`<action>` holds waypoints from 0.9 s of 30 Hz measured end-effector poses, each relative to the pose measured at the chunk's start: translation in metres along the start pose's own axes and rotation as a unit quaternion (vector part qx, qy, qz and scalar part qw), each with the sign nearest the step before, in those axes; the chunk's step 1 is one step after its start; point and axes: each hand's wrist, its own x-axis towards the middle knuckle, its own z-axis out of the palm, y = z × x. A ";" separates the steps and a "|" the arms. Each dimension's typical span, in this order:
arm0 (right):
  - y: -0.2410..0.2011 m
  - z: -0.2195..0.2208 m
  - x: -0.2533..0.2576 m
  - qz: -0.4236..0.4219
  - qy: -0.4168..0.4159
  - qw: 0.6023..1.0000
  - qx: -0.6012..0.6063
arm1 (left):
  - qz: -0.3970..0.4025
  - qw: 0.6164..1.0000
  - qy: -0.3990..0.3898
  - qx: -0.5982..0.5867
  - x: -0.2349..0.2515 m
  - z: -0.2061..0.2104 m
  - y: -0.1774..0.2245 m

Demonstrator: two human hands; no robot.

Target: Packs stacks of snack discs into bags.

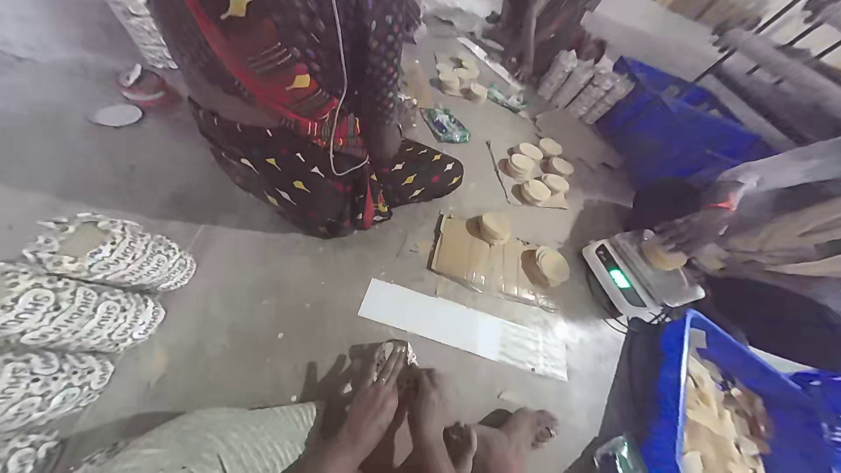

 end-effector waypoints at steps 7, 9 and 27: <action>0.005 -0.008 0.044 -0.076 -0.012 0.997 0.002 | -0.034 0.999 -0.006 -0.030 0.006 -0.008 -0.010; 0.006 0.003 0.009 -0.105 0.019 0.993 -0.050 | -0.058 0.996 -0.051 -0.046 0.004 -0.016 -0.013; 0.011 -0.012 0.041 -0.163 -0.069 0.984 -0.013 | 0.046 0.970 -0.198 -0.134 0.019 -0.031 -0.050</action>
